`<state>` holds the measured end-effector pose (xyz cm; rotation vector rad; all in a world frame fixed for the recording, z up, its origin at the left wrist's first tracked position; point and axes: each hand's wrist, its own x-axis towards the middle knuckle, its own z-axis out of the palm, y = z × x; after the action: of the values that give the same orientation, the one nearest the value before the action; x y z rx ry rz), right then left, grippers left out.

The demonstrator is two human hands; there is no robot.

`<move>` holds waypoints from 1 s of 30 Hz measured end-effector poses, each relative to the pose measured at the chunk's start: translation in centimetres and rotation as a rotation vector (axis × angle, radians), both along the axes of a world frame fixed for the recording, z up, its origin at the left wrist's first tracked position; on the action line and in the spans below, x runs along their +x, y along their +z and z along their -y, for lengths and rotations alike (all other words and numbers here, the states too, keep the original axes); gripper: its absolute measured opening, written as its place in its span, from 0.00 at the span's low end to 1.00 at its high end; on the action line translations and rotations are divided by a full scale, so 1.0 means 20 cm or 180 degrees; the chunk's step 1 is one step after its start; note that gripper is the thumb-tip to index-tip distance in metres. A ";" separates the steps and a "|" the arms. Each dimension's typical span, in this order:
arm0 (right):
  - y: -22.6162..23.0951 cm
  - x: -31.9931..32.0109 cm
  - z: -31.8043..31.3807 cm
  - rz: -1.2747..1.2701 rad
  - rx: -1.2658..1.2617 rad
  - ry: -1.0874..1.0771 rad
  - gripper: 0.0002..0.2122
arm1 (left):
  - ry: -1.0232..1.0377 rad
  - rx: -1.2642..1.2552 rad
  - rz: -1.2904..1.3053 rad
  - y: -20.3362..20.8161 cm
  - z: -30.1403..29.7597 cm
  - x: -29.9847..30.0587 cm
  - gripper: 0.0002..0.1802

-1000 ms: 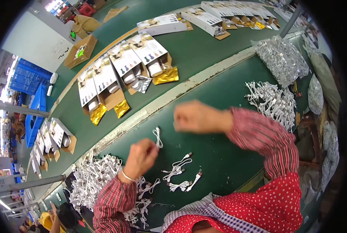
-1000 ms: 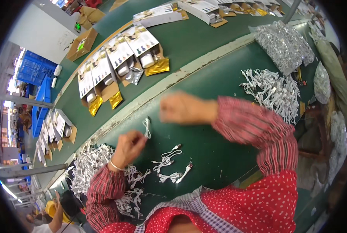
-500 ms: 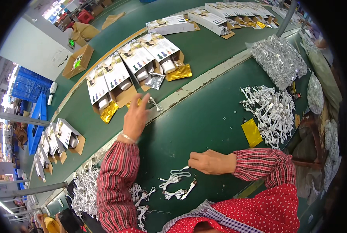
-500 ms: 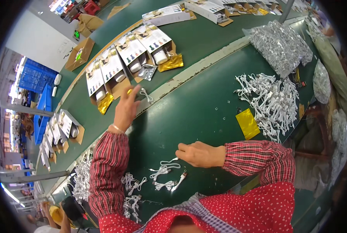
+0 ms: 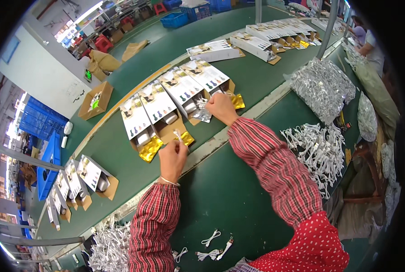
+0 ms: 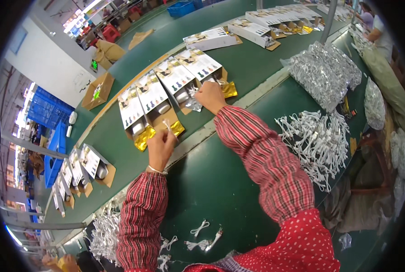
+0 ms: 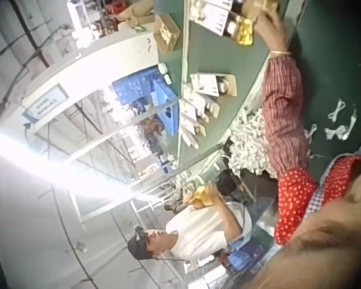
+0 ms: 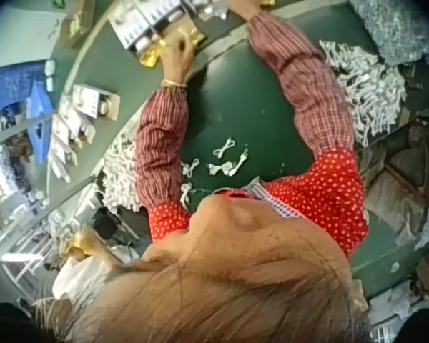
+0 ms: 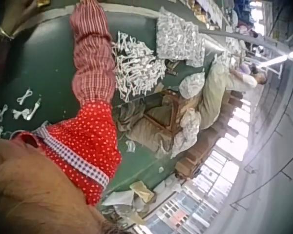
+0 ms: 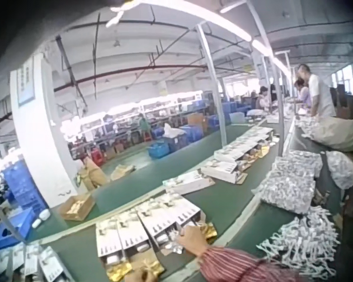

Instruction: The person packs product boxes on an assembly line by placing small packaged accessories and white cables into boxes by hand, empties a bag of cables onto the work table, and sorts through the cables to insert them into boxes.

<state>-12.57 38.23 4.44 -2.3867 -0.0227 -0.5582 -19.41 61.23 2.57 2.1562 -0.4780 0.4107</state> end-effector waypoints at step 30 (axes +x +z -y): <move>0.19 -0.30 -0.28 -0.0191 -0.1871 -0.0191 0.09 | -0.2114 0.1912 0.0437 0.36 -0.68 -0.41 0.22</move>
<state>-18.54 43.92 8.34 -2.9827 -0.1012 -0.5634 -27.68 74.90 9.82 2.3509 -1.4894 0.0312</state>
